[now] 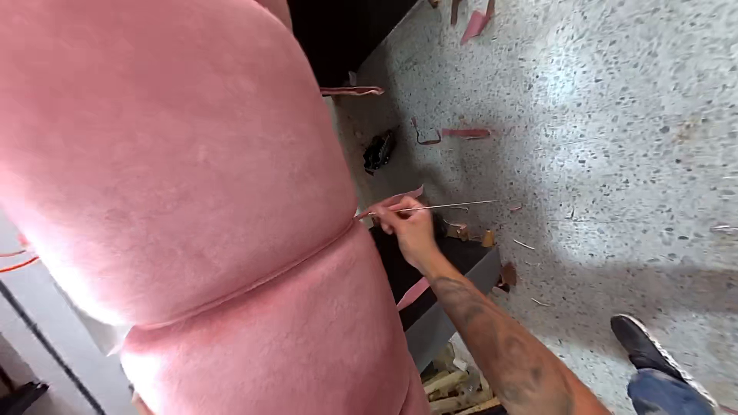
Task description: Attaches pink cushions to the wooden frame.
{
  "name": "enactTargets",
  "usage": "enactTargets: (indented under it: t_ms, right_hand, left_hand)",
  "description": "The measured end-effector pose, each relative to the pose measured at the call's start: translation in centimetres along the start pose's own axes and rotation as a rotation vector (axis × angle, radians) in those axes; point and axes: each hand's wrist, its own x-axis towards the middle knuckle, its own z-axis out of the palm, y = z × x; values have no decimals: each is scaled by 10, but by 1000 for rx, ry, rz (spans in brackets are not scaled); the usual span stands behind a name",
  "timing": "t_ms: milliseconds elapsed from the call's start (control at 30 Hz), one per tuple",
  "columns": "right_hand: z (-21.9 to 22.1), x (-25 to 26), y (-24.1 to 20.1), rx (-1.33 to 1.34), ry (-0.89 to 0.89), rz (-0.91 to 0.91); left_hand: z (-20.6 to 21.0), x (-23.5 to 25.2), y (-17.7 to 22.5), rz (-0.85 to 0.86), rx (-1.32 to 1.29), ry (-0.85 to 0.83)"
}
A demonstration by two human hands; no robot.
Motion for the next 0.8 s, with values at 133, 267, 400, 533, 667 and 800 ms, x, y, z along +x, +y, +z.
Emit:
enactTargets:
  t_ms: [133,267,400,533,667,800]
  right_hand:
    - [58,-63,-98,-15,-242,-216]
    - [72,-52,-95,-298,-214,-313]
    - [35,-48,-109,-514,-75,-230]
    - [144,-109,-172,-542,-345,-486]
    - [179,-115,-165,-716,-451,-614]
    - [137,-106,-184,-845,-169,-477]
  left_hand:
    - [88,31,71,-119,83,172]
    - [94,42,74,-119,166,209]
    - [96,46,90,-177,266,224]
    - [91,51,94,-204,357,215]
    - [77,61,97,-350,235,163]
    - [58,94,90,-457,-532,29]
